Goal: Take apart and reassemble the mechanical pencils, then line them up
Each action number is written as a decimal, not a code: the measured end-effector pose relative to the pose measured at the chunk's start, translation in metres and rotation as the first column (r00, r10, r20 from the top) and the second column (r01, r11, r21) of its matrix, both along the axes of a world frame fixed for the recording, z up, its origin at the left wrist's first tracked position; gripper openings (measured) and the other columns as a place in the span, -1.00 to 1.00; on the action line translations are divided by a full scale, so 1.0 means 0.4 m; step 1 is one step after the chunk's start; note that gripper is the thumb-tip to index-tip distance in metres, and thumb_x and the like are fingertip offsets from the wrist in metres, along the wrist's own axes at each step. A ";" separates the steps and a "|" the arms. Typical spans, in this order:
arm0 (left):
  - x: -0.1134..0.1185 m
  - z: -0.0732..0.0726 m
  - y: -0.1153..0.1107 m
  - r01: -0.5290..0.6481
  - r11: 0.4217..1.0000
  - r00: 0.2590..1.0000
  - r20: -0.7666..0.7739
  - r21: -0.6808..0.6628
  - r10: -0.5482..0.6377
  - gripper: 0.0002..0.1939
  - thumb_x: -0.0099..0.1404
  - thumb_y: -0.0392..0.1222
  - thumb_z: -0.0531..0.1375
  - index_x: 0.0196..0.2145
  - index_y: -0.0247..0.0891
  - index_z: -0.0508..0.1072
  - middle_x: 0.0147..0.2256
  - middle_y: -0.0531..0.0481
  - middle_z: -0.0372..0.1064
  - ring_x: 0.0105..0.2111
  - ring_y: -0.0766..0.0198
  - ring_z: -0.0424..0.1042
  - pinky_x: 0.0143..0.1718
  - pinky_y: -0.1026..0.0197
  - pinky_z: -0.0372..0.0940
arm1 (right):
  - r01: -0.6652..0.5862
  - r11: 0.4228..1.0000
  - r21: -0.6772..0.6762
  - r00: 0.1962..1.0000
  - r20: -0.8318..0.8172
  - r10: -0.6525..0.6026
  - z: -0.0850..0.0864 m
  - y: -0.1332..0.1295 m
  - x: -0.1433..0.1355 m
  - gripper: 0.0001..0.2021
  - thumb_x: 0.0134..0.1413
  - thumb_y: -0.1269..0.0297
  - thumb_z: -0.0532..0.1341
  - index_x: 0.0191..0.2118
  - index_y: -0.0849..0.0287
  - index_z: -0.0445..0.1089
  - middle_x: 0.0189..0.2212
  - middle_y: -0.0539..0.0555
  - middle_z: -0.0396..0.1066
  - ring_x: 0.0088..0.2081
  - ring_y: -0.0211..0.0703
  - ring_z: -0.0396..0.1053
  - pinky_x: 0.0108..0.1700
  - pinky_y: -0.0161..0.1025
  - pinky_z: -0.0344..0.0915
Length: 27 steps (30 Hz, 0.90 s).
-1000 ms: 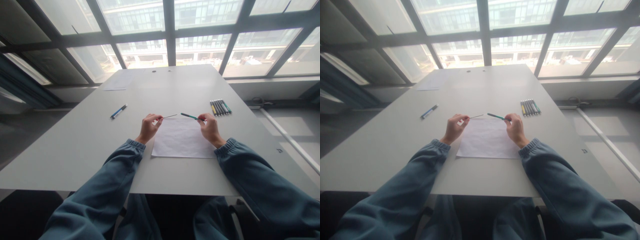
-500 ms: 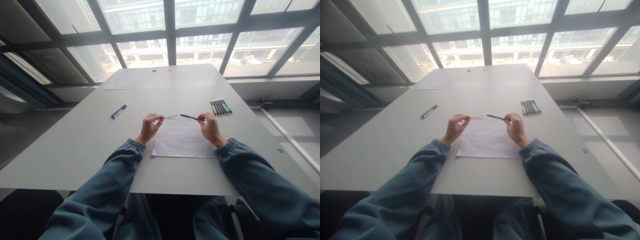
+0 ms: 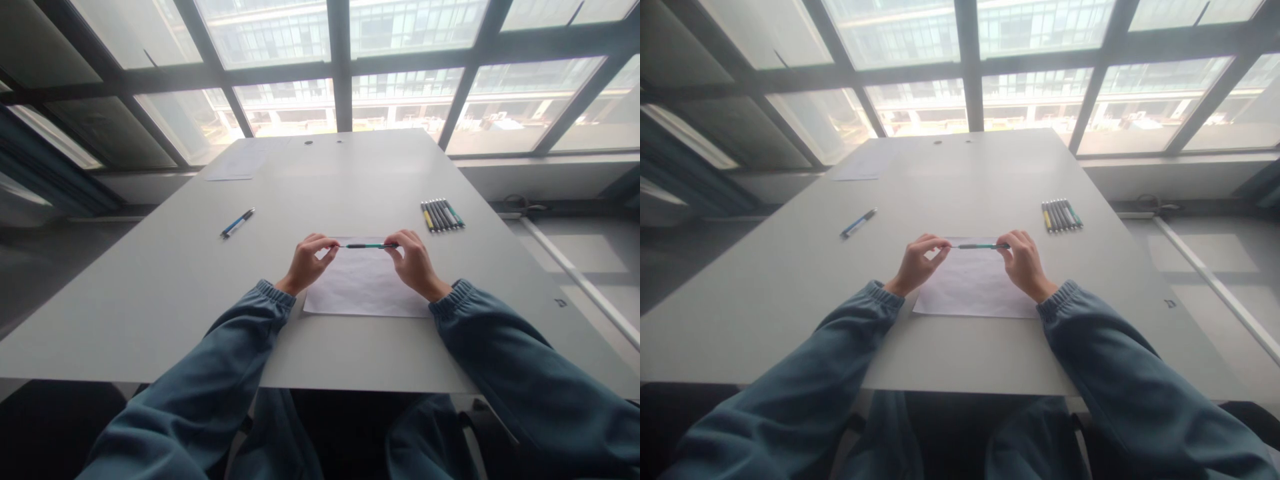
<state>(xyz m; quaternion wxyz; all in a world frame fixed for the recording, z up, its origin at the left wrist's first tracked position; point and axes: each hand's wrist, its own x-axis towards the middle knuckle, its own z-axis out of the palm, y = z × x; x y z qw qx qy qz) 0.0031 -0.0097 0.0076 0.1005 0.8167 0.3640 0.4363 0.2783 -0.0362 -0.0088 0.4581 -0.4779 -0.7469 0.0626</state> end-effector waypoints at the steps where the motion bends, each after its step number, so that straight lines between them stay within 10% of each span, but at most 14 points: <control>1: 0.004 0.002 -0.005 0.004 1.000 1.000 0.003 -0.004 -0.004 -0.89 0.38 -0.21 0.23 -0.26 -0.21 0.58 -0.33 -0.02 0.52 -0.28 0.23 0.47 -0.14 0.16 0.38 | -0.011 1.000 0.006 1.000 -0.002 0.011 0.002 -0.001 -0.001 -0.93 0.24 0.41 0.21 -0.26 0.10 0.42 -0.29 0.12 0.45 -0.18 0.05 0.34 -0.09 -0.01 0.31; 27: 0.009 -0.005 -0.009 0.037 0.999 0.994 0.103 -0.037 -0.033 -0.81 0.32 -0.16 0.33 -0.11 -0.19 0.56 -0.28 -0.03 0.56 -0.30 0.25 0.48 -0.23 0.17 0.40 | -0.078 0.997 0.021 0.997 0.007 0.078 0.002 -0.006 -0.008 -0.93 0.24 0.41 0.22 -0.25 0.09 0.41 -0.29 0.12 0.44 -0.18 0.05 0.35 -0.10 -0.01 0.32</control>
